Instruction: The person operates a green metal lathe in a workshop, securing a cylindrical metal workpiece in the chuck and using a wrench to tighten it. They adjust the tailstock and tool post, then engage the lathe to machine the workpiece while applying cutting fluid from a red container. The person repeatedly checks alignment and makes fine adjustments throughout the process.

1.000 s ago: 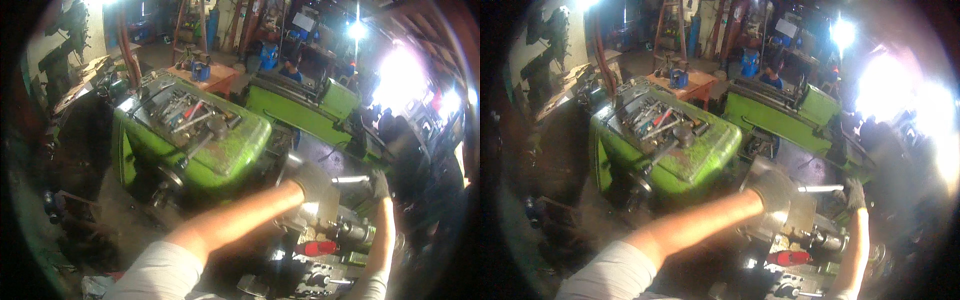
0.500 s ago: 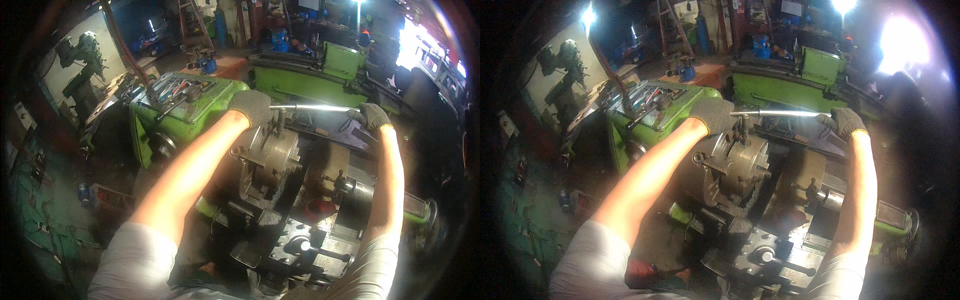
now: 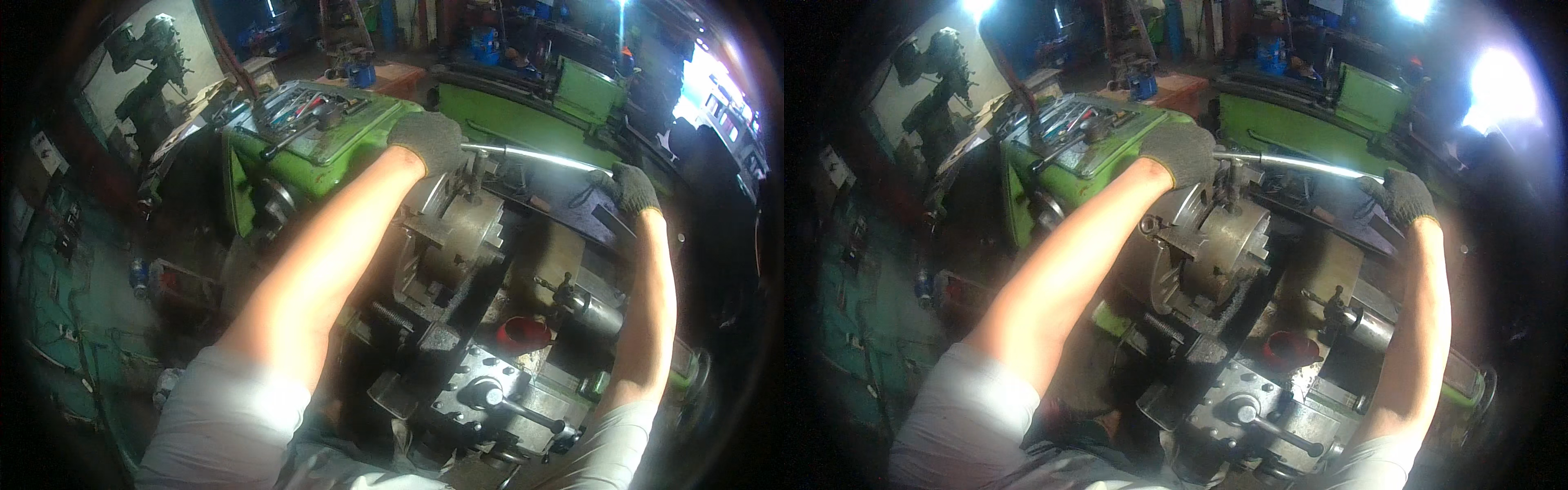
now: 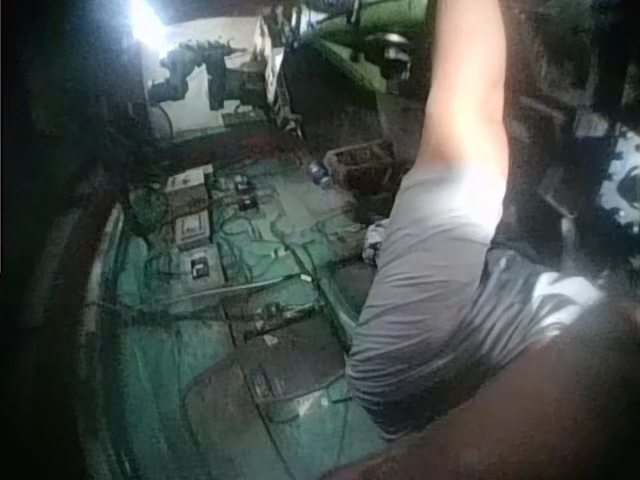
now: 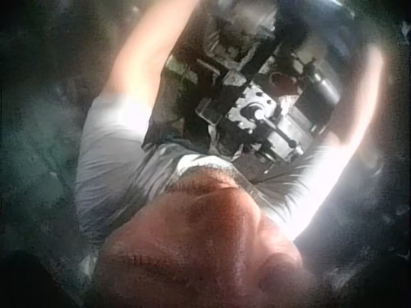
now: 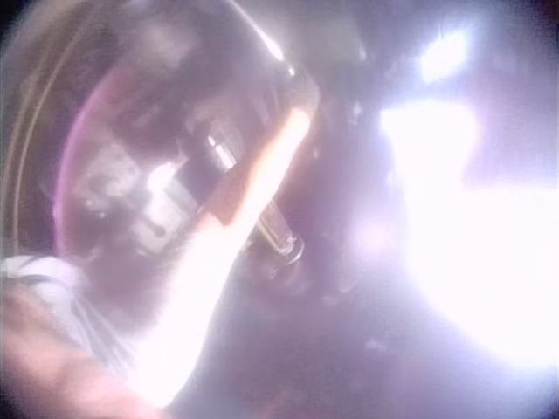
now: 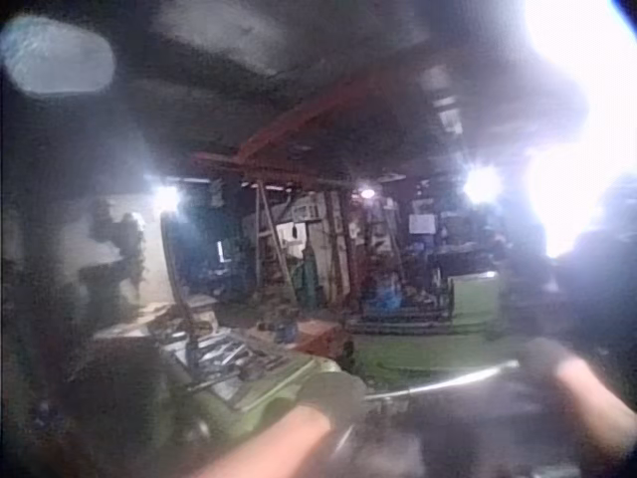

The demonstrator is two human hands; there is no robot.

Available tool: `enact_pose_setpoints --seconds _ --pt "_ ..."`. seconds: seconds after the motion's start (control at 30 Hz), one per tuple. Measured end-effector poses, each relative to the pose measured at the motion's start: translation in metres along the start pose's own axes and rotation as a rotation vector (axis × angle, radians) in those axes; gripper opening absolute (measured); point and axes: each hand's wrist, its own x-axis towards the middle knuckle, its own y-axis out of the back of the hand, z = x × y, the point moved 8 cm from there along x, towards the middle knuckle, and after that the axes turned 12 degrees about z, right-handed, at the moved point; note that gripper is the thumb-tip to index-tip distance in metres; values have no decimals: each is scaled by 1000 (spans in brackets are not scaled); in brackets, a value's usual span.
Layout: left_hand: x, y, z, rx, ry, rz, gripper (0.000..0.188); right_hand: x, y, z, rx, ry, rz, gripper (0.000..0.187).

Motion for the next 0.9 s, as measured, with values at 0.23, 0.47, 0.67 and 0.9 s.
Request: enact_pose_setpoints --seconds 0.23,0.47,0.67,0.9 --pt "5 -7 4 9 -114 67 39 -7 14 -3 -32 22 63 94" --pt "17 -31 -19 -34 -296 85 36 -63 40 -36 -73 -102 68 90" --pt "-2 1 -2 -36 -267 220 29 -65 63 -38 -155 -143 81 77" --pt "-2 -5 -16 -94 -152 220 29 -67 48 -46 -231 -120 84 64"
